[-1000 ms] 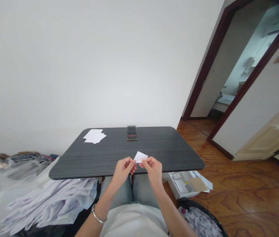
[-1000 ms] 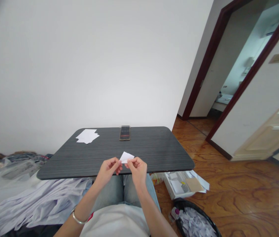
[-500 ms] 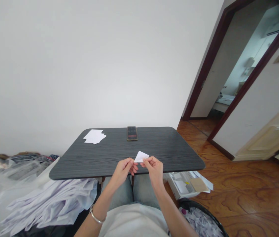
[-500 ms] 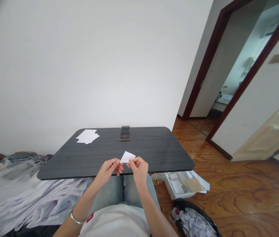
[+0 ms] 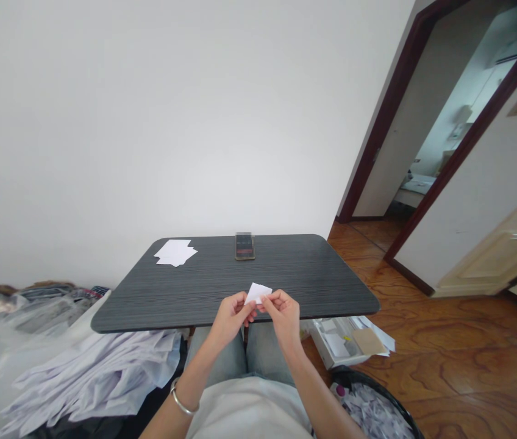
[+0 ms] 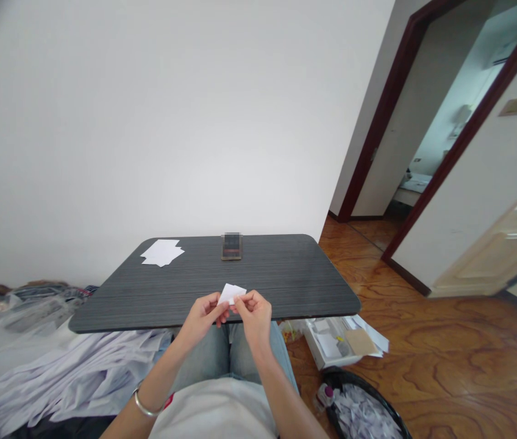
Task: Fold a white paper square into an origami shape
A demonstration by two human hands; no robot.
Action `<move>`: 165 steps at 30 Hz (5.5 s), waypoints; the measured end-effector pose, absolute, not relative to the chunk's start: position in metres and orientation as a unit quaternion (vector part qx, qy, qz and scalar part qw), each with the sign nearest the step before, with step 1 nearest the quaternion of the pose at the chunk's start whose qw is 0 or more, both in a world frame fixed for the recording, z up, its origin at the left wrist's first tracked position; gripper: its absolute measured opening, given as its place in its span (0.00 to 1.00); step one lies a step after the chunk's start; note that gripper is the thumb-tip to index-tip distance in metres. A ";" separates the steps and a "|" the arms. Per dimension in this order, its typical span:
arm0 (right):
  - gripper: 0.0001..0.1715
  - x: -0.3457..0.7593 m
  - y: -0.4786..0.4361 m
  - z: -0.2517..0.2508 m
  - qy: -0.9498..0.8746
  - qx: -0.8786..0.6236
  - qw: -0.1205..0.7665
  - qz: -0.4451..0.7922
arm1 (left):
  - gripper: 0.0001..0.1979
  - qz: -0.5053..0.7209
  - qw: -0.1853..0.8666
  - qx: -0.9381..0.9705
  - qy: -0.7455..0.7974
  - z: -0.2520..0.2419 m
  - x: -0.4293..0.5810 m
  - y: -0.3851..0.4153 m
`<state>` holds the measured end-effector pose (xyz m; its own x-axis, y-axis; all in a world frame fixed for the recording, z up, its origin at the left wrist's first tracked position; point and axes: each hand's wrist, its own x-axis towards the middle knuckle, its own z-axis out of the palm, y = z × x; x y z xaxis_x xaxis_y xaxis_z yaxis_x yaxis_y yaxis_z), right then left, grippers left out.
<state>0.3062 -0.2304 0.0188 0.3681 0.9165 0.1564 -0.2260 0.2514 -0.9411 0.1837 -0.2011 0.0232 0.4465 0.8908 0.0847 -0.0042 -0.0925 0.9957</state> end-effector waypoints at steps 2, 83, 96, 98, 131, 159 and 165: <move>0.13 0.306 -0.230 0.018 -0.381 -0.446 0.694 0.418 | 0.15 0.390 0.577 0.625 0.352 0.024 0.184 -0.202; 0.17 0.311 -0.229 0.017 -0.464 -0.433 0.599 0.488 | 0.15 0.351 0.572 0.649 0.359 0.035 0.167 -0.199; 0.20 0.326 -0.226 0.010 -0.520 -0.379 0.541 0.541 | 0.16 0.397 0.545 0.636 0.375 0.033 0.162 -0.194; 0.22 0.327 -0.225 0.011 -0.504 -0.380 0.557 0.540 | 0.16 0.398 0.542 0.637 0.377 0.034 0.161 -0.193; 0.13 0.320 -0.225 0.015 -0.458 -0.382 0.625 0.503 | 0.12 0.445 0.507 0.643 0.362 0.029 0.173 -0.196; 0.05 0.323 -0.229 0.011 -0.483 -0.362 0.643 0.473 | 0.06 0.504 0.545 0.618 0.258 0.038 0.171 -0.199; 0.03 0.321 -0.229 0.008 -0.491 -0.358 0.667 0.432 | 0.07 0.529 0.556 0.569 0.297 0.038 0.180 -0.206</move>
